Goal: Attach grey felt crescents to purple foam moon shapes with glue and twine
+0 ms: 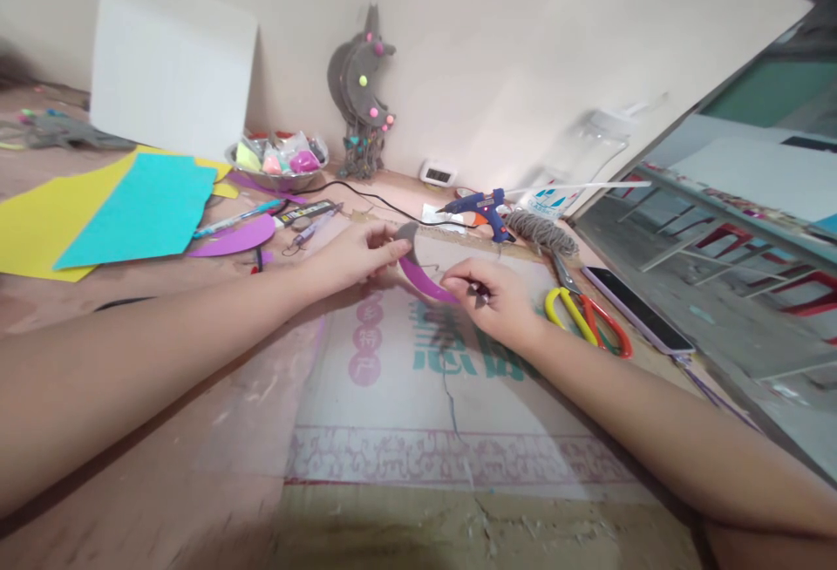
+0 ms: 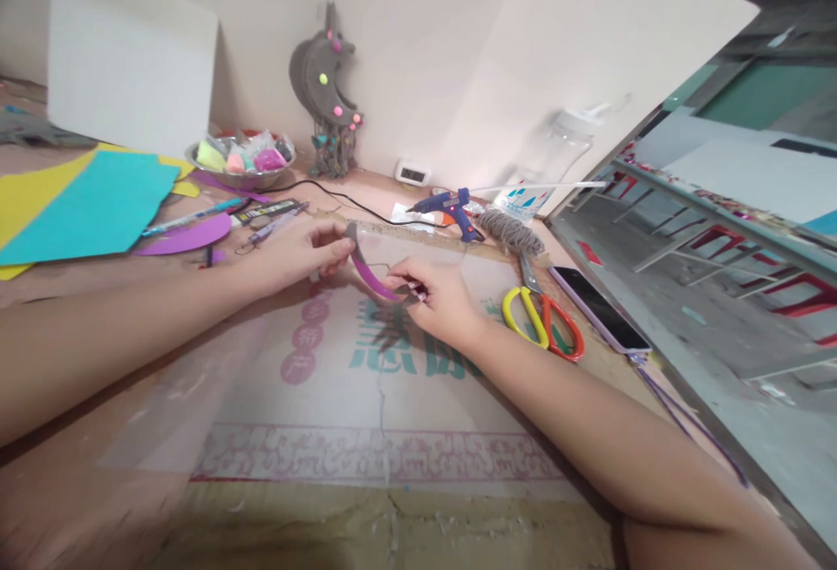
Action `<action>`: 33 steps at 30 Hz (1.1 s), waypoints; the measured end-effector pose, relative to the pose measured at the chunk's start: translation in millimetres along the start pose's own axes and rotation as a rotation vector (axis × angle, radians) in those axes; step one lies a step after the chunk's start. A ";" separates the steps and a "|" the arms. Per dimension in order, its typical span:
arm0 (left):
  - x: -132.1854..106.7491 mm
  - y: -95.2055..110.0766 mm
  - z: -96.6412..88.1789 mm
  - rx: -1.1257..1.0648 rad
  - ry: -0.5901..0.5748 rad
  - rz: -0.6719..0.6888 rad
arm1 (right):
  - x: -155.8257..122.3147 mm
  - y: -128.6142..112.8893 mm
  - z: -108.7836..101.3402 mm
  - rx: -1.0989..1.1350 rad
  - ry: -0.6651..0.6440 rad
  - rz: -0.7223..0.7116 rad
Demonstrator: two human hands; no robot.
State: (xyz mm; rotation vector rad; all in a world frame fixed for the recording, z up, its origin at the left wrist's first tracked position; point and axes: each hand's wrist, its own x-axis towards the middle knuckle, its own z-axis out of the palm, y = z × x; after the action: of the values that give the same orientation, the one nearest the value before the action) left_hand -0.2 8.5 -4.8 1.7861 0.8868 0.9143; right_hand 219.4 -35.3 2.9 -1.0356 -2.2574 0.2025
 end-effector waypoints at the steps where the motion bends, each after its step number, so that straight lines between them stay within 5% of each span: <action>1: -0.7 0.3 0.7 0.004 -0.003 -0.001 | -0.1 -1.6 -0.5 -0.009 -0.018 -0.053; 7: -4.0 5.2 0.8 0.007 0.013 -0.086 | -0.7 -8.9 -4.2 0.013 -0.067 -0.185; 15: 1.0 -2.5 -4.1 -0.017 -0.143 -0.091 | 7.2 3.8 4.3 0.106 0.147 0.245; 24: -2.7 3.8 -1.1 -0.031 -0.170 -0.079 | 10.2 2.3 9.3 0.268 -0.179 0.297; 29: -1.3 -2.5 -0.8 -0.214 -0.054 -0.111 | 10.7 -0.4 9.3 0.227 -0.213 0.295; 33: -1.8 0.3 0.7 -0.043 -0.136 -0.137 | 11.8 0.7 8.8 0.257 -0.219 0.298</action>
State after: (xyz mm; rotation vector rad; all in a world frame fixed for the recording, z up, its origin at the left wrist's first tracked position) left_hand -0.3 6.5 -5.1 1.7063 0.8841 0.7109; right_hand 208.8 -25.3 1.5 -1.2533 -2.1798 0.7441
